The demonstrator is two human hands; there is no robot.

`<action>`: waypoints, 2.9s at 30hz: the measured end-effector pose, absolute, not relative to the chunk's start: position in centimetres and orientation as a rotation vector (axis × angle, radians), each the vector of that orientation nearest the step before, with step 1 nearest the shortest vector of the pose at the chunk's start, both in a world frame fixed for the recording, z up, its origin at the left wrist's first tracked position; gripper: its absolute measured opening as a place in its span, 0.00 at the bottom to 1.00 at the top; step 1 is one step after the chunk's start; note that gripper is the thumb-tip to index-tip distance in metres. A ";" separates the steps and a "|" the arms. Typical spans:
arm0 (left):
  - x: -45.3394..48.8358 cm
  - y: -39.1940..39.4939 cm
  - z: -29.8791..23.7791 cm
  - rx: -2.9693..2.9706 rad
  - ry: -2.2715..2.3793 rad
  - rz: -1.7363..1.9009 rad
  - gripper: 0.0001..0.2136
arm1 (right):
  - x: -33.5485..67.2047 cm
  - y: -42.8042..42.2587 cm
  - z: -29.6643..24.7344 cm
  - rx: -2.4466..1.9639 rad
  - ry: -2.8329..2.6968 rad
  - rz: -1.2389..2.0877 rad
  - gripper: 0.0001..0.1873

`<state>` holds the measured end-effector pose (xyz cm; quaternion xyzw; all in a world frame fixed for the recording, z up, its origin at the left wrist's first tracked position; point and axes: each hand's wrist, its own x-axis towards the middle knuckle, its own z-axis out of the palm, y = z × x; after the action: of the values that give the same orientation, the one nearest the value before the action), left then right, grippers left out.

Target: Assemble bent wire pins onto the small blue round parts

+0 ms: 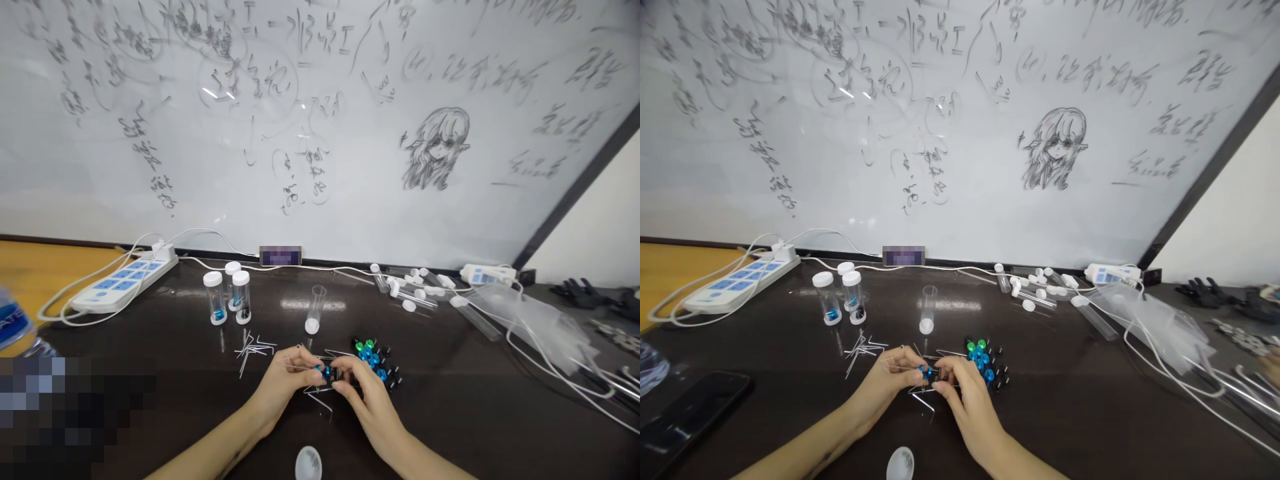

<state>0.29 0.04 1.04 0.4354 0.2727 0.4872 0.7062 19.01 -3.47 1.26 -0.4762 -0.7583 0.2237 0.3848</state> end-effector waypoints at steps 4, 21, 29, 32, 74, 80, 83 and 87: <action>0.3 0.1 0.9 0.973 0.589 1.079 0.07 | 18.8 -3.8 1.8 -1.230 -1.958 0.509 0.07; 0.2 0.0 1.1 0.960 0.561 1.053 0.07 | 18.8 -3.4 1.5 -1.152 -2.015 0.467 0.04; 0.3 0.1 0.7 0.954 0.553 1.051 0.07 | 18.7 -3.4 2.0 -1.167 -2.052 0.490 0.14; 0.3 0.1 0.7 0.970 0.551 1.051 0.07 | 18.7 -3.4 1.9 -1.167 -2.051 0.504 0.15; 0.2 0.1 1.1 0.928 0.541 1.044 0.07 | 18.6 -3.6 1.8 -1.171 -2.021 0.497 0.05; 0.2 0.0 1.1 0.953 0.551 1.053 0.08 | 18.6 -3.8 1.9 -1.188 -1.985 0.509 0.08; 0.2 0.0 0.9 0.959 0.553 1.046 0.08 | 18.6 -3.7 1.8 -1.198 -1.987 0.512 0.13; 0.2 0.1 0.8 0.941 0.560 1.065 0.09 | 18.8 -3.5 1.5 -1.152 -1.980 0.487 0.07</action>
<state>0.20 0.11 0.76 0.4261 0.2536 0.4823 0.7221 18.80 -3.52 1.48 -0.4532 -0.7789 0.1915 0.3891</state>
